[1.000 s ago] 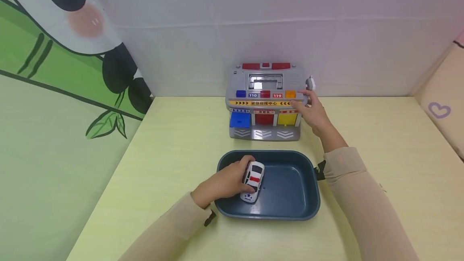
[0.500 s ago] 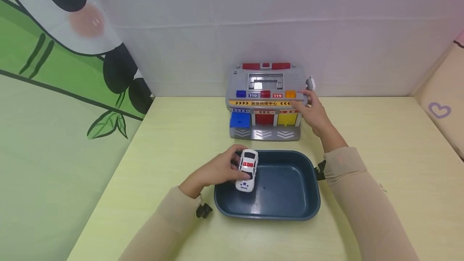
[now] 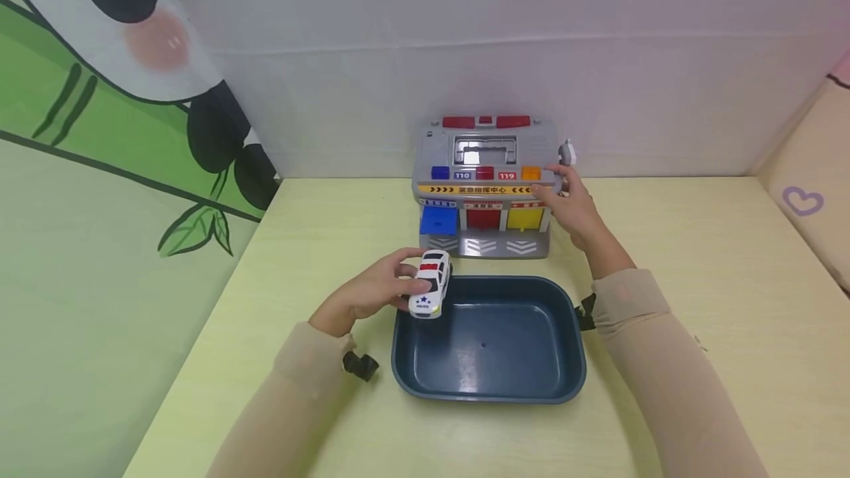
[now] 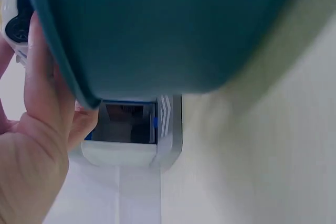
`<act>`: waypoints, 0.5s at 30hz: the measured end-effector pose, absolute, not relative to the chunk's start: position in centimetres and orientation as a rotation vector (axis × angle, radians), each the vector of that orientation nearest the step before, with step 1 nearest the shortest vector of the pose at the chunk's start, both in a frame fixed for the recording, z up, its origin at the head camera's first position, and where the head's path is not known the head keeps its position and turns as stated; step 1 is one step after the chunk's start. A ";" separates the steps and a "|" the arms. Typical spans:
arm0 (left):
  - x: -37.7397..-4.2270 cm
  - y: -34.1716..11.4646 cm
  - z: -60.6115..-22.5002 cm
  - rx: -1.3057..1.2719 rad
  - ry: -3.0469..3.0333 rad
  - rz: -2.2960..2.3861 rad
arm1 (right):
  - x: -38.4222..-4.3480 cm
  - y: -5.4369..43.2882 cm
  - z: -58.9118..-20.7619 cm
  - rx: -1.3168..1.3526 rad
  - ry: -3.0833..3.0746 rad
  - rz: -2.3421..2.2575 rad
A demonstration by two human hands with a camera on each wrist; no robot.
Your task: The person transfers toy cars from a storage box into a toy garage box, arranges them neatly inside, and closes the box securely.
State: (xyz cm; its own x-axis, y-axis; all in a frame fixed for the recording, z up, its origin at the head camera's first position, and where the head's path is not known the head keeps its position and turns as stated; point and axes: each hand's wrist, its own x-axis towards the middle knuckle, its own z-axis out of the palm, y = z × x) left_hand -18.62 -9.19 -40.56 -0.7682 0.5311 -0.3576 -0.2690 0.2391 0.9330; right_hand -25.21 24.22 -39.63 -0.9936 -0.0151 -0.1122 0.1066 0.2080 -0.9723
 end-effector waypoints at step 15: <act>-23.4 -9.1 -41.1 0.099 1.902 1.537 | -25.4 24.3 -40.0 0.071 2.370 -1.929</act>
